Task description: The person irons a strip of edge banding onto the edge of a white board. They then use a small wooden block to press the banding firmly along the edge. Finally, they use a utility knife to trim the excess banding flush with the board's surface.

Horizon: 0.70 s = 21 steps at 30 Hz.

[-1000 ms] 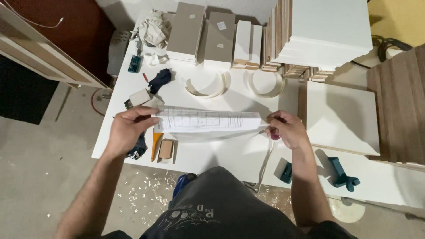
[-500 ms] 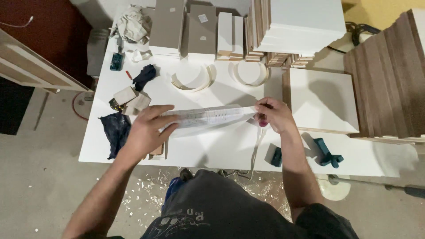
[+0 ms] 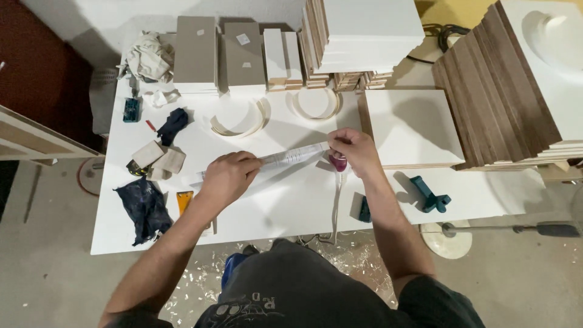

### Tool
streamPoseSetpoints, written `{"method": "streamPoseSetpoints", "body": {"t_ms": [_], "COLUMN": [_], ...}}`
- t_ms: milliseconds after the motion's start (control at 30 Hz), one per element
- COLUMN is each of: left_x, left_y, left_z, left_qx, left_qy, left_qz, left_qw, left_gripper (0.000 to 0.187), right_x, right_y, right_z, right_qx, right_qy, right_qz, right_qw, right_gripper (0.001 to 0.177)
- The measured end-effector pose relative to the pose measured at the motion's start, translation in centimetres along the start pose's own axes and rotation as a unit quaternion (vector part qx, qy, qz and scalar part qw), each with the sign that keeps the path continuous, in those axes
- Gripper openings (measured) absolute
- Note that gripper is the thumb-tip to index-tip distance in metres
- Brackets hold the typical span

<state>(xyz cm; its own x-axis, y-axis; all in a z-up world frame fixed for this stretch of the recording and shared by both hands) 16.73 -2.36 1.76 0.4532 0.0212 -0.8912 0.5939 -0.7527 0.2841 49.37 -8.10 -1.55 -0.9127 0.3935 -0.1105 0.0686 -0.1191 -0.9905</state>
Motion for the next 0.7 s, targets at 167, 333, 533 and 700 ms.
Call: {"method": "streamPoseSetpoints", "body": {"t_ms": [167,333,533,700], "left_x": [0.9,1.7,-1.6,-5.1], "left_y": [1.1,0.8,0.2,-3.7], "left_z": [-0.9,-1.1,0.7,3.8], "left_qx": [0.006,0.007,-0.006,-0.031], "left_qy": [-0.008,0.011,0.036,-0.015], "left_qz": [0.011,0.006,0.008,-0.027], "left_qw": [1.0,1.0,0.999,0.999], "left_gripper": [0.011,0.011,0.011,0.011], "right_x": [-1.1,2.0,2.5,2.2], "right_y": [-0.6,-5.7,-6.6,-6.0], "right_z": [0.6,2.5,1.6,1.1], "right_qx": [-0.112,-0.366,-0.3,-0.267], "right_qy": [0.002,-0.177,-0.221,-0.218], "right_qz": [0.114,0.176,0.231,0.248], "right_qw": [0.987,0.897,0.899,0.905], "right_gripper": [0.018,0.03,0.013,0.012]}}
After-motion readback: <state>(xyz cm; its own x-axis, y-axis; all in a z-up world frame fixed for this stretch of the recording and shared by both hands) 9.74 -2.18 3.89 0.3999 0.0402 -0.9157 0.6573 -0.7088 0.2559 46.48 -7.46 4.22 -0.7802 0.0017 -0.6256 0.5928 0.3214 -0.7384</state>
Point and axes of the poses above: each hand's wrist, its own z-axis away from the middle knuckle, its own x-axis out of the palm, y = z × x, the point moved 4 cm from there along -z, towards the middle knuckle, and after that the axes turned 3 degrees about -x, right-handed, at the moved point
